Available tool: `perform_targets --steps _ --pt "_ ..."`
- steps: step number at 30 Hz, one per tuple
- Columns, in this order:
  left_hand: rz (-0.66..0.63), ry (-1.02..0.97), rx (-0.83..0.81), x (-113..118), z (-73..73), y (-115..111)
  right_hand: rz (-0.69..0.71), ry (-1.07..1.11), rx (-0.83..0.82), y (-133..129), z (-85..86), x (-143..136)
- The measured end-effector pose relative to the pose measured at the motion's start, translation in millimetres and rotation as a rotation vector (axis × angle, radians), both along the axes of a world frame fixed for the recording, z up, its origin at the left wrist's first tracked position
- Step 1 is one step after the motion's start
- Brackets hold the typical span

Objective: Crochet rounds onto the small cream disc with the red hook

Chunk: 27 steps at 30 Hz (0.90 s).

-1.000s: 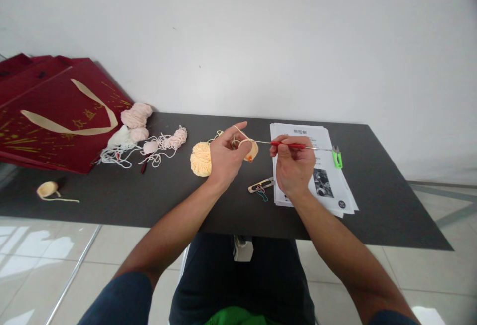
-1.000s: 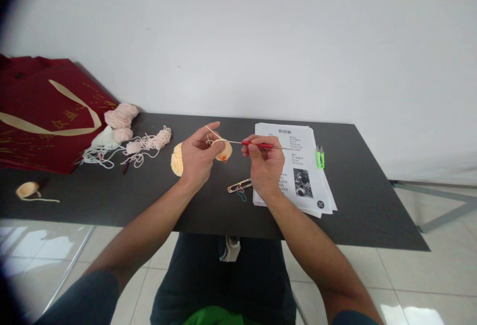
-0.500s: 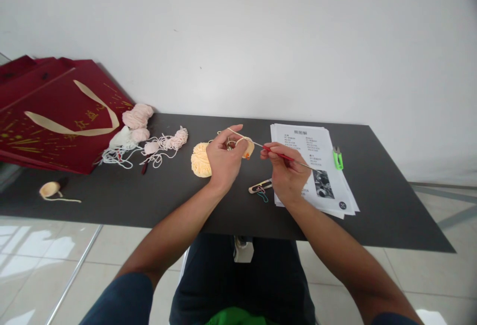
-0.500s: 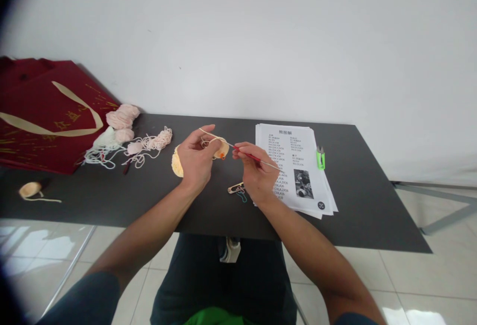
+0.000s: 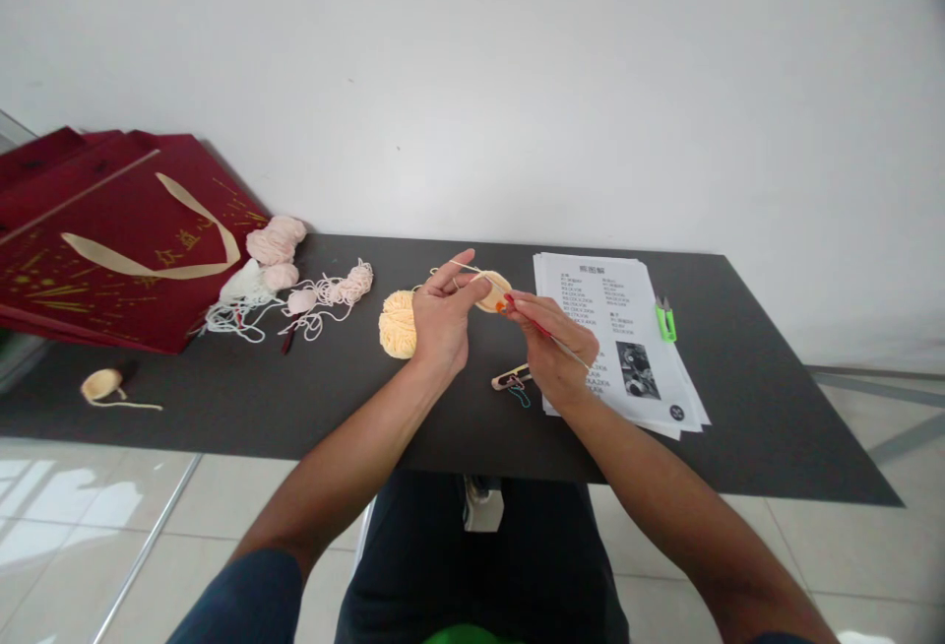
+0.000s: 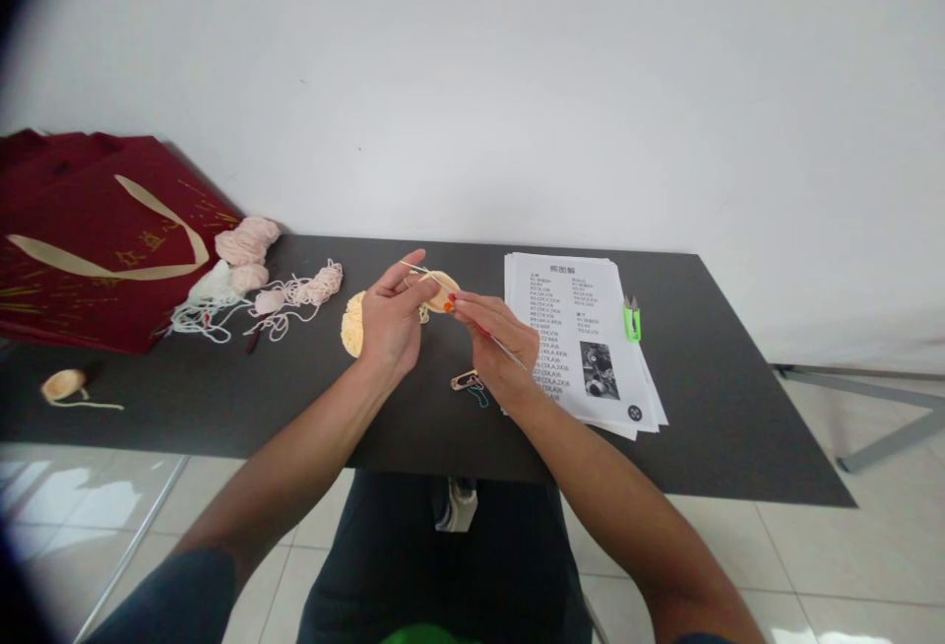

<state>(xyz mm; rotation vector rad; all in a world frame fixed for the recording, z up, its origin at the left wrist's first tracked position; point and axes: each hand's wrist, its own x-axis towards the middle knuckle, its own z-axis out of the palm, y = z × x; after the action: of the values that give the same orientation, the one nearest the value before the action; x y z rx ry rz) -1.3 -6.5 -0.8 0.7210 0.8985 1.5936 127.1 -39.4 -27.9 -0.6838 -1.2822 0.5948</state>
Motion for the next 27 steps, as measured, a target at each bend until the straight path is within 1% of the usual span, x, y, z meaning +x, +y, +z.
perform_targets --steps 3,5,7,10,14,17,22,25,27 --pt "-0.126 -0.118 -0.040 -4 2.0 3 -0.009 -0.026 -0.004 2 -2.7 3" --pt "-0.200 -0.163 -0.054 -8 3.2 6 -0.005 -0.020 -0.025 4 -3.8 4" --pt "-0.259 -0.182 -0.063 -11 4.3 7 0.028 0.011 -0.064 7 -4.5 4" --pt "-0.298 -0.162 -0.072 -15 5.7 8 0.067 0.113 -0.130 13 -3.9 5" --pt "-0.307 -0.043 -0.050 -15 5.2 7 0.109 0.221 -0.187 22 1.5 13" --pt "-0.265 0.085 -0.012 -14 2.2 7 0.107 0.175 -0.164 23 6.4 20" --pt "-0.069 0.278 0.045 -11 -2.6 5 -0.037 0.033 -0.109 14 11.8 21" --pt "0.030 0.397 0.127 -9 -3.9 2 -0.038 0.065 -0.130 10 14.4 18" --pt "0.047 0.425 0.168 -8 -4.7 2 -0.007 0.119 -0.159 10 15.4 17"
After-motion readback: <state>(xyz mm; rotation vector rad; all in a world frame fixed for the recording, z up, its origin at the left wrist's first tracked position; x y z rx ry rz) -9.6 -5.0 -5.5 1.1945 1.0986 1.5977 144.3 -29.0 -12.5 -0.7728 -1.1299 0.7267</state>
